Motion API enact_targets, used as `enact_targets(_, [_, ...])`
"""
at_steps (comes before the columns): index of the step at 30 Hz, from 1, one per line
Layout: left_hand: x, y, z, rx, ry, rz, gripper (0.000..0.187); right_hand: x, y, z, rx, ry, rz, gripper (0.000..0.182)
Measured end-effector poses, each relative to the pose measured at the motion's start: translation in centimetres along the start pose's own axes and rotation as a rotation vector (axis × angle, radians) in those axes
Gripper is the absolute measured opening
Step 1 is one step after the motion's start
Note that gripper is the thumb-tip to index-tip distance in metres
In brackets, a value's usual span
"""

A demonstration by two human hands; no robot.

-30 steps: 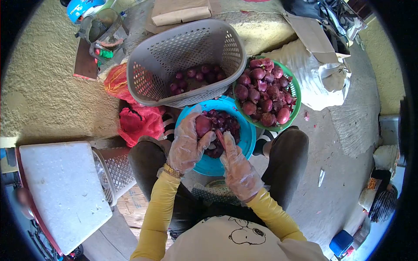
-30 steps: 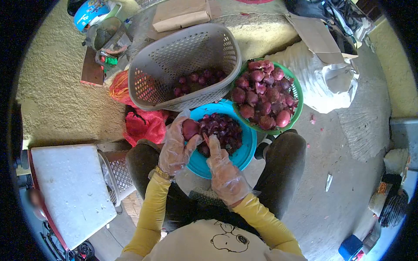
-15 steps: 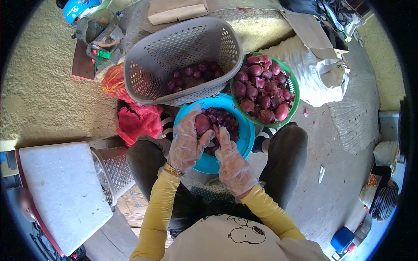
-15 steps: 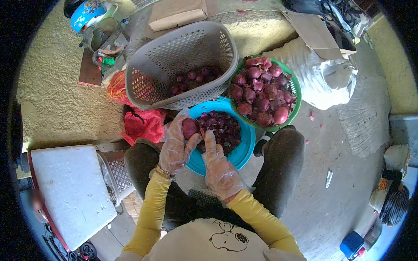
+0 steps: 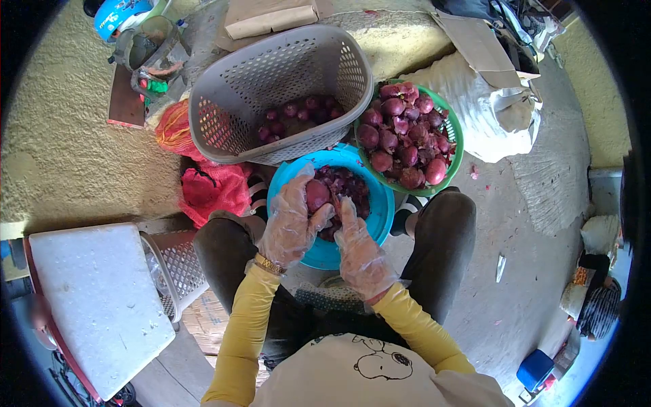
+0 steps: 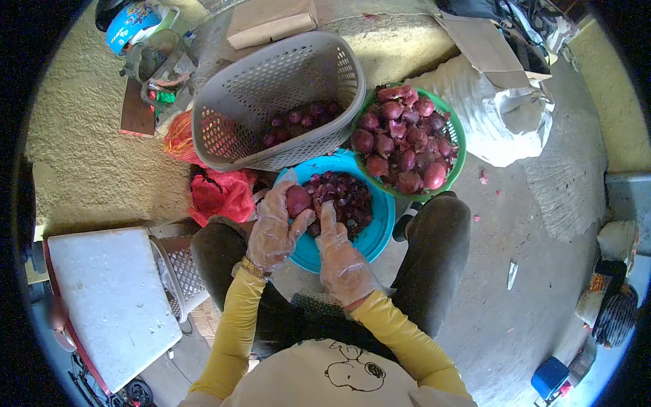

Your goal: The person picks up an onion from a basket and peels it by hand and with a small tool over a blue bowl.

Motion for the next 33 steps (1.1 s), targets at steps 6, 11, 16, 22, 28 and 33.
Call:
enact_targets(6, [0.1,0.2,0.1,-0.027,0.010,0.008,0.068,0.7,-1.1,-0.4,0.173,0.067,0.242,0.070])
enact_targets(11, [-0.4,0.7,0.1,-0.035,-0.037,-0.002,0.067,0.6,-0.7,-0.9,0.142,0.006,0.255,0.068])
enact_targets(16, [-0.7,1.6,-0.1,-0.148,-0.051,-0.108,0.066,-0.6,-0.5,-0.5,0.108,-0.021,0.274,0.066])
enact_targets(22, [-0.9,1.9,-0.1,-0.161,-0.062,-0.130,0.067,-1.9,-0.1,-0.4,0.066,-0.106,0.279,0.062])
enact_targets(28, [-1.0,1.9,-0.1,-0.150,-0.076,-0.127,0.067,-2.9,0.2,-0.1,0.062,-0.134,0.268,0.061])
enact_targets(33, [-1.2,1.1,0.0,-0.088,-0.103,-0.056,0.063,-2.4,0.4,-0.1,0.038,-0.145,0.264,0.062])
Point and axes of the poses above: each hand's wrist, its own z-axis towards the middle knuckle, its own x-axis out of the palm, y = z × x, the point moved 8 cm from there along z, towards the middle knuckle, and after that the axes turned 12 degrees about -z, right-handed, at the moved point
